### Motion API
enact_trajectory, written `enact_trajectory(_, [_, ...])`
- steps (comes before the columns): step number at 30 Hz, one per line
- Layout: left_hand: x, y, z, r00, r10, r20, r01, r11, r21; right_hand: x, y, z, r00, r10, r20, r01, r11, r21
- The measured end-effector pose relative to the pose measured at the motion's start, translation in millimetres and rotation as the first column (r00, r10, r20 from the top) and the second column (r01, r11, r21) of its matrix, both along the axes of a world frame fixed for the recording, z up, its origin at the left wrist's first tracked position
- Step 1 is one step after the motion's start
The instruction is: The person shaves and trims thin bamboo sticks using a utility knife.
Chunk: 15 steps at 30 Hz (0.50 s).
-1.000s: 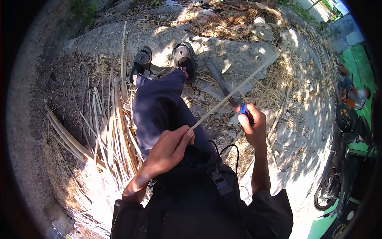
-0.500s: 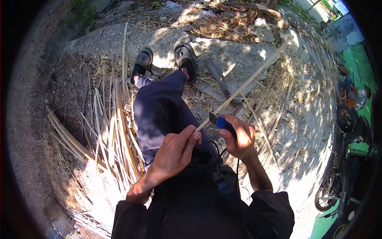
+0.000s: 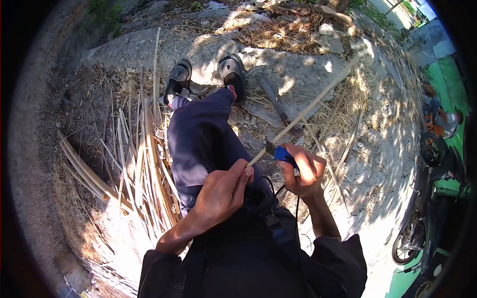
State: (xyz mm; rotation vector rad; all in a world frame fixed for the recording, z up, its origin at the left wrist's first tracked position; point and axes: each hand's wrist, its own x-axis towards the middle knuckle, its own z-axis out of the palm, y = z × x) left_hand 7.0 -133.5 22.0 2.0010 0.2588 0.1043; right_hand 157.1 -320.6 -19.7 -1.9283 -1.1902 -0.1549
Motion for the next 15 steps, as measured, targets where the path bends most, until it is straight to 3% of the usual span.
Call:
enact_trajectory(2, [-5.0, -3.1, -5.4, 0.999, 0.015, 0.032, -0.015, 1.0, -0.004, 12.9, -6.0, -0.5, 0.942, -0.335, -0.034, 0.336, 0.941, 0.044])
enact_trajectory(4, [-12.6, -6.4, -10.3, 0.999, 0.007, 0.033, -0.005, 0.999, -0.049, 35.8, -20.5, 6.6, 0.868, -0.477, -0.136, 0.481, 0.877, -0.007])
enact_trajectory(6, [-13.5, -3.2, -10.3, 1.0, 0.009, 0.014, -0.009, 0.999, -0.039, 35.5, -26.0, 1.0, 0.866, -0.474, -0.158, 0.481, 0.877, 0.006])
enact_trajectory(8, [-13.5, -3.5, -10.9, 1.0, 0.016, -0.006, -0.016, 0.999, -0.033, 19.4, -25.7, 2.3, 0.95, -0.245, -0.194, 0.245, 0.969, -0.028])
enact_trajectory(9, [-12.1, -4.1, -11.5, 0.999, 0.04, -0.002, -0.04, 0.998, -0.04, 13.7, -18.5, -4.3, 0.99, -0.131, -0.049, 0.134, 0.989, 0.055])
enact_trajectory(10, [-10.3, -4.0, -11.7, 0.998, 0.065, 0.004, -0.065, 0.997, -0.045, 7.6, -15.5, -2.8, 0.995, -0.034, -0.092, 0.034, 0.999, 0.001])
enact_trajectory(15, [-8.3, -8.6, -3.8, 0.994, 0.096, -0.054, -0.101, 0.989, -0.109, -4.3, -6.2, -13.1, 0.997, 0.059, -0.055, -0.06, 0.998, -0.028])
